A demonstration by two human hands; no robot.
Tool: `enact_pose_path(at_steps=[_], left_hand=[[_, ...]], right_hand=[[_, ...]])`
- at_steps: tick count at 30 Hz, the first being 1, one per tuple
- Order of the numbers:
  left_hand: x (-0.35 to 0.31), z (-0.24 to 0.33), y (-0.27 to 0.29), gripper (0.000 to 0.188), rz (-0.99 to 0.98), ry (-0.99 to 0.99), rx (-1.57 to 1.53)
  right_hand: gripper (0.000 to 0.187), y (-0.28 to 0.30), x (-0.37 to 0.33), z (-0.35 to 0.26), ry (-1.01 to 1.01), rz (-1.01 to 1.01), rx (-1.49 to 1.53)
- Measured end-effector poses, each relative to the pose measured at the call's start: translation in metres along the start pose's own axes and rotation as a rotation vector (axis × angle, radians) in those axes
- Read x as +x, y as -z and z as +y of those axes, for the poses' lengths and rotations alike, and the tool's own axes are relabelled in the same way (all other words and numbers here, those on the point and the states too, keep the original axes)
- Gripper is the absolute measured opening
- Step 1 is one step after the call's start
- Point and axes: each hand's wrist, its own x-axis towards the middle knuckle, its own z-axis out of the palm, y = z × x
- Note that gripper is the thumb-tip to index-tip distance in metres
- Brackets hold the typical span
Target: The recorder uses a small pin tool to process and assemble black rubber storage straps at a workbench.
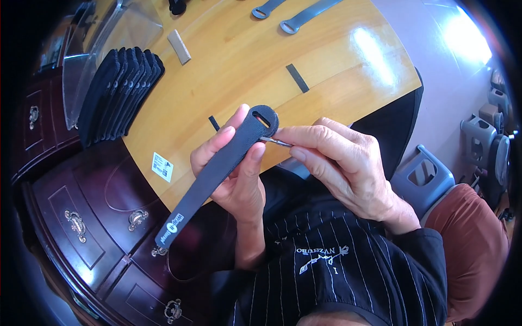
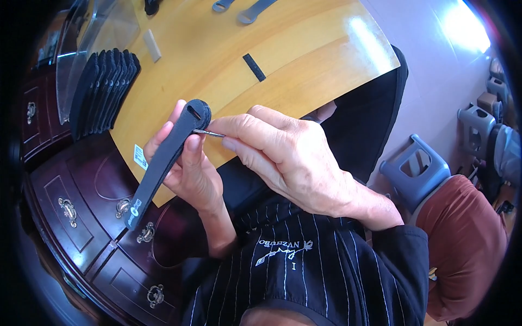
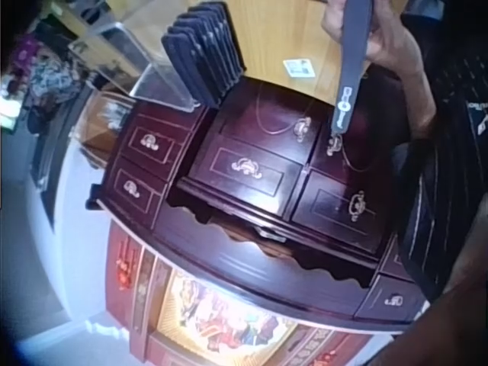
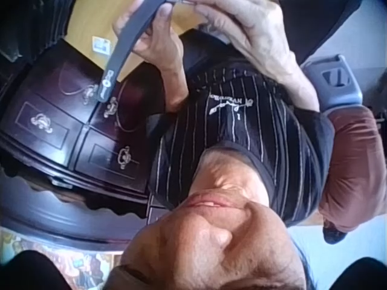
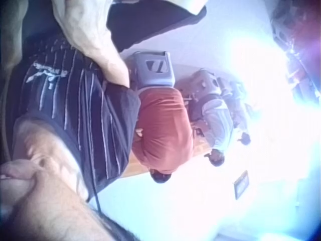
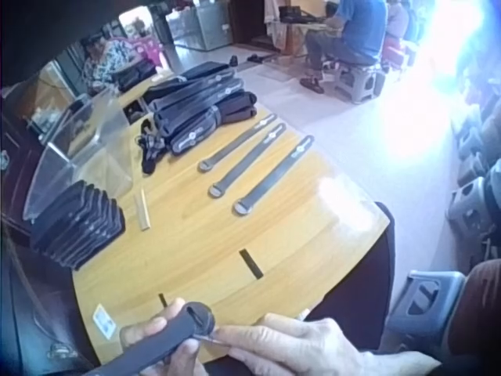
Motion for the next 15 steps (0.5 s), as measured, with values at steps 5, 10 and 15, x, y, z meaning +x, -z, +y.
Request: enact_pose_path(at_steps=[5,10,15], left_hand=[[0.001,-0.002,0.001,0.038,-0.024,-0.089,0.069],[0.002,-0.005,0.005,0.037,-0.077,-0.33,0.379],[0.006,-0.009,-0.005,0.032,-0.089,-0.519,0.596]], right_hand=[[0.02,0.0,0.002,0.0,-0.001,-0.014,0.007],[0.021,-0.009,0.0,0.009,0.002,0.049,0.117],[0.022,-0.019,-0.002,0.011,-0.052,0.109,0.103]])
